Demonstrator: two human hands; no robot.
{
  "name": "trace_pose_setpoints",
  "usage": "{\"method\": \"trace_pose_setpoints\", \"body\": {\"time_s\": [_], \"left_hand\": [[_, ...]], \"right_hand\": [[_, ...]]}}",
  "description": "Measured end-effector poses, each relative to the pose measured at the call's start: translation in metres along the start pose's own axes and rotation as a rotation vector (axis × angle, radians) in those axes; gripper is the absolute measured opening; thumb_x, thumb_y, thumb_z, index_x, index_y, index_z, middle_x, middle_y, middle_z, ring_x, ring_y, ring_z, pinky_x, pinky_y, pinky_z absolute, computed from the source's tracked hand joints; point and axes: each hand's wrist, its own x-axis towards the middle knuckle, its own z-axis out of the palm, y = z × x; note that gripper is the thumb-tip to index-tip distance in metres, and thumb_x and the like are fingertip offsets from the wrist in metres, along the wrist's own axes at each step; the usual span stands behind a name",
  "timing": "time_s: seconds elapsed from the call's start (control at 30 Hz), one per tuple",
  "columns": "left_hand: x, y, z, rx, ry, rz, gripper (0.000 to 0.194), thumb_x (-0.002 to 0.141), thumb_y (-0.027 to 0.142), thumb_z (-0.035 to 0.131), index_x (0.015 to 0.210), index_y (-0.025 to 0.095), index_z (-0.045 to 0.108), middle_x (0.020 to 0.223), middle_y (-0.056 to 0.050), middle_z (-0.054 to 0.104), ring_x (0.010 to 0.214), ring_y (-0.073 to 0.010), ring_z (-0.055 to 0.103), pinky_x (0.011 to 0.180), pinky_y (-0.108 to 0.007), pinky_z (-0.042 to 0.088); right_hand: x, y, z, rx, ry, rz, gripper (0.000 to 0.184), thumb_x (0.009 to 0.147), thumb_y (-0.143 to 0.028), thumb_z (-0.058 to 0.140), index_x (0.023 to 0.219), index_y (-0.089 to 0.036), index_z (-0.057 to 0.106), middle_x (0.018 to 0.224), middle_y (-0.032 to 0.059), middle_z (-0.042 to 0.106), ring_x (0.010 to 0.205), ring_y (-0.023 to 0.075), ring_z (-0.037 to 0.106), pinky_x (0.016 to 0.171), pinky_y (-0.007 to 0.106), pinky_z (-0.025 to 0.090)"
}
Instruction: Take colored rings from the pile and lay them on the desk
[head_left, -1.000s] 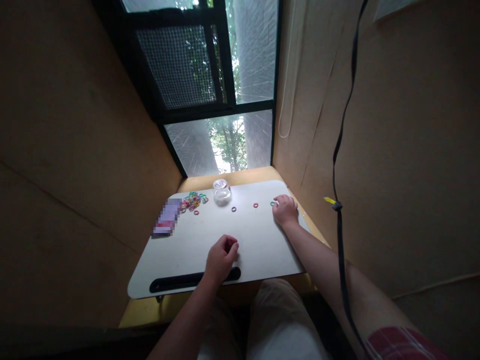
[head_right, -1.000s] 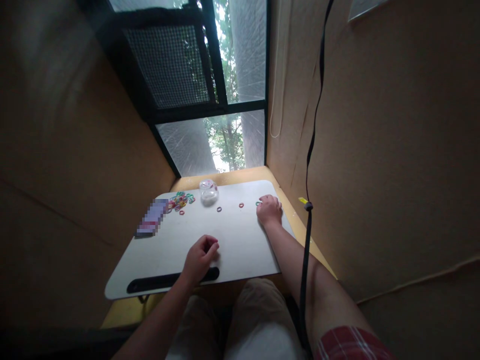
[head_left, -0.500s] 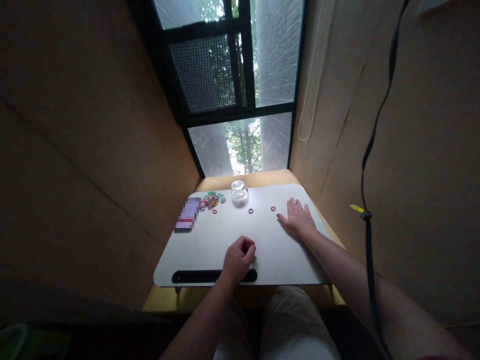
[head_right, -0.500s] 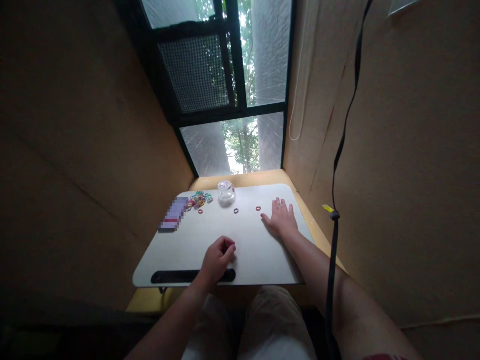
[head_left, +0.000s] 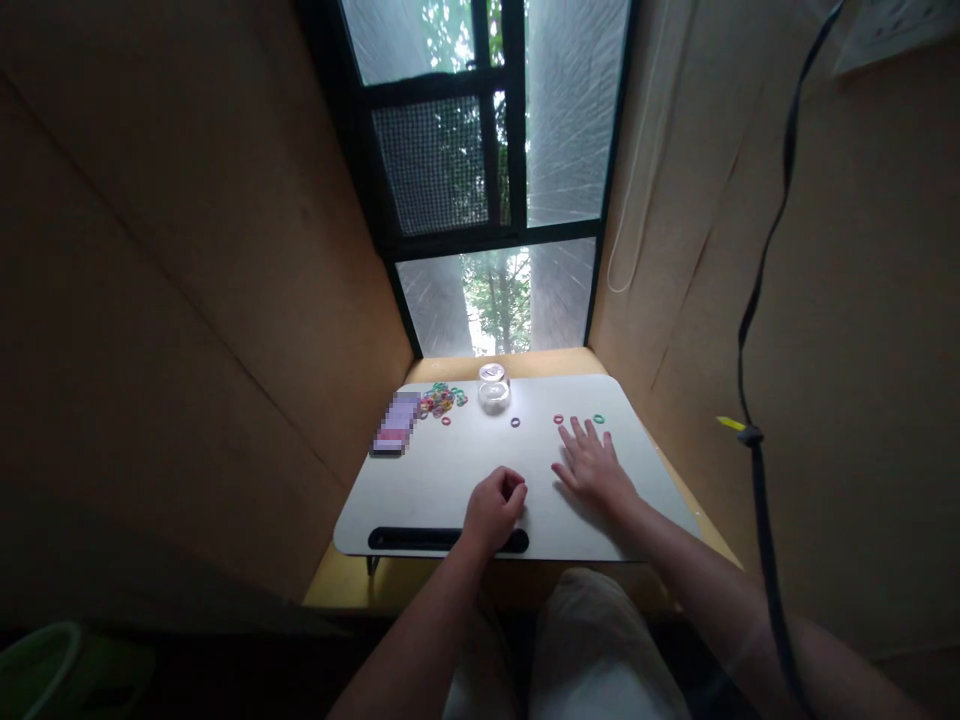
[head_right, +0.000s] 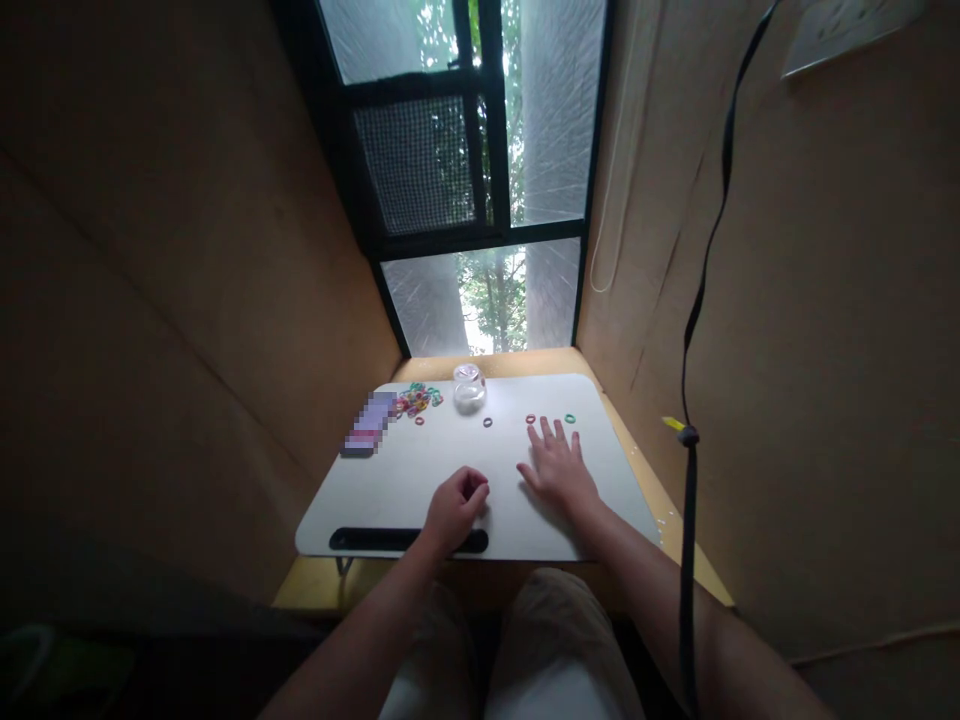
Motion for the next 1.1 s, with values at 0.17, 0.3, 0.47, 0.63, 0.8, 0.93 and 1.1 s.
{"method": "trace_pose_setpoints", "body": {"time_s": [0.17,0.3,0.47,0.63,0.8,0.93,1.1], "left_hand": [[0.001,-0.004,0.003,-0.032,0.018,0.017,0.016,0.080,0.033,0.053,0.083,0.019,0.060,0.072,0.001,0.063,0.063,-0.0116,0.056,0.063,-0.025,0.044],[0.014,-0.015,-0.004,-0.049,0.069,0.024,0.022,0.079,0.031,0.055,0.095,0.016,0.059,0.091,-0.006,0.063,0.079,-0.0145,0.060,0.074,-0.029,0.048],[0.045,-0.038,-0.037,0.396,0.170,0.074,0.033,0.073,0.025,0.060,0.104,0.015,0.059,0.108,-0.012,0.058,0.106,-0.0249,0.052,0.098,-0.042,0.037],[0.070,-0.060,-0.061,0.641,0.236,-0.014,0.042,0.077,0.037,0.056,0.114,0.018,0.055,0.127,-0.015,0.048,0.119,-0.0296,0.043,0.102,-0.044,0.033],[0.094,-0.069,-0.064,0.748,0.318,-0.175,0.048,0.079,0.047,0.050,0.120,0.022,0.050,0.141,-0.012,0.037,0.124,-0.0316,0.040,0.101,-0.046,0.034],[0.112,-0.074,-0.069,0.777,0.331,-0.169,0.048,0.079,0.049,0.050,0.119,0.022,0.050,0.146,-0.010,0.031,0.124,-0.0318,0.039,0.099,-0.046,0.035],[0.123,-0.081,-0.077,0.781,0.248,-0.089,0.041,0.079,0.051,0.049,0.105,0.020,0.057,0.147,-0.008,0.032,0.121,-0.0327,0.040,0.100,-0.047,0.034]], "right_hand": [[-0.021,-0.031,-0.006,0.060,-0.073,-0.106,0.068,0.088,-0.056,0.036,0.144,-0.018,0.031,0.151,0.0143,0.025,0.138,0.0328,0.018,0.109,0.053,0.012],[-0.017,-0.031,-0.009,0.078,-0.086,-0.084,0.062,0.089,-0.052,0.038,0.140,-0.018,0.038,0.149,0.0142,0.029,0.137,0.0311,0.022,0.109,0.050,0.014],[-0.015,-0.028,-0.009,0.088,-0.074,-0.094,0.059,0.088,-0.050,0.042,0.138,-0.019,0.040,0.148,0.0138,0.032,0.136,0.0313,0.024,0.108,0.050,0.016],[-0.016,-0.029,-0.009,0.098,-0.057,-0.089,0.056,0.087,-0.047,0.044,0.136,-0.019,0.043,0.147,0.0128,0.034,0.135,0.0305,0.026,0.108,0.049,0.016],[-0.015,-0.029,-0.012,0.119,-0.047,-0.089,0.053,0.087,-0.045,0.044,0.133,-0.019,0.046,0.146,0.0119,0.036,0.134,0.0300,0.027,0.108,0.049,0.017],[-0.015,-0.029,-0.011,0.123,-0.041,-0.087,0.052,0.086,-0.045,0.044,0.131,-0.020,0.047,0.145,0.0116,0.037,0.133,0.0302,0.029,0.107,0.049,0.019],[-0.014,-0.030,-0.012,0.134,-0.027,-0.075,0.049,0.086,-0.043,0.045,0.130,-0.020,0.048,0.144,0.0116,0.039,0.133,0.0298,0.030,0.107,0.049,0.019]]}}
